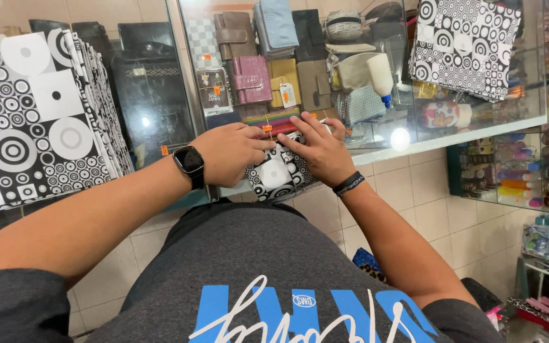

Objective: Packaging wallets in patterned paper using glue at a retail counter

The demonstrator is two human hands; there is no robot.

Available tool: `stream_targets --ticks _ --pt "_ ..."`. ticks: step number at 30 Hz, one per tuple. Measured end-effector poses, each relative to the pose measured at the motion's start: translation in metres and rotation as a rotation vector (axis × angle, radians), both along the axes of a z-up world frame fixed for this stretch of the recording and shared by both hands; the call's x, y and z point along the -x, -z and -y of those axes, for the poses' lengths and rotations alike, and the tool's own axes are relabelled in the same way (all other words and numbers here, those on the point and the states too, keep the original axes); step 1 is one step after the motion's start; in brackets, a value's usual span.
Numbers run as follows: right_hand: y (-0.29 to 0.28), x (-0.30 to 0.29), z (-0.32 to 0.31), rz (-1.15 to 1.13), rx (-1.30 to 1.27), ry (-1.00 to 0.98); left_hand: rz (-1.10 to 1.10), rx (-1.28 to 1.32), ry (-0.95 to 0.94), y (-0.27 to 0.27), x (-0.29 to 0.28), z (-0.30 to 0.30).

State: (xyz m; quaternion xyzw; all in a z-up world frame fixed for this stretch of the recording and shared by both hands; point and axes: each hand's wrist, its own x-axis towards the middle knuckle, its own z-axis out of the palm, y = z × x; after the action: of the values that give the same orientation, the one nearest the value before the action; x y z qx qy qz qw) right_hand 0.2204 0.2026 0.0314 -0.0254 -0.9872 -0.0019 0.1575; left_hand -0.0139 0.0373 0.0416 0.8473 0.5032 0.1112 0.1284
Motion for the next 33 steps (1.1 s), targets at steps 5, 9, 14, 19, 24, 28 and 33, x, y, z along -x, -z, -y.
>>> stream_targets --ticks 5,9,14,19,24,28,33 --pt "0.005 -0.001 -0.003 0.023 0.003 0.002 -0.001 -0.008 0.005 -0.001 -0.001 0.001" --pt "0.008 -0.004 -0.004 0.066 0.004 0.015 -0.018 -0.045 0.0 0.0 -0.002 0.001" --pt "-0.004 -0.009 0.001 0.113 -0.061 0.08 -0.07 -0.105 -0.016 0.001 -0.003 0.003" --pt "0.005 -0.026 -0.006 0.078 -0.055 0.257 -0.048 -0.113 -0.015 0.004 -0.002 0.003" --pt "0.01 -0.036 -0.012 0.073 -0.055 0.436 -0.003 -0.086 -0.028 0.004 -0.002 0.005" --pt "0.023 -0.044 -0.022 0.066 -0.032 0.527 -0.051 -0.079 -0.027 0.007 -0.002 0.011" --pt "0.03 -0.048 -0.024 0.113 0.038 0.605 -0.084 -0.108 -0.056 0.016 -0.005 0.027"
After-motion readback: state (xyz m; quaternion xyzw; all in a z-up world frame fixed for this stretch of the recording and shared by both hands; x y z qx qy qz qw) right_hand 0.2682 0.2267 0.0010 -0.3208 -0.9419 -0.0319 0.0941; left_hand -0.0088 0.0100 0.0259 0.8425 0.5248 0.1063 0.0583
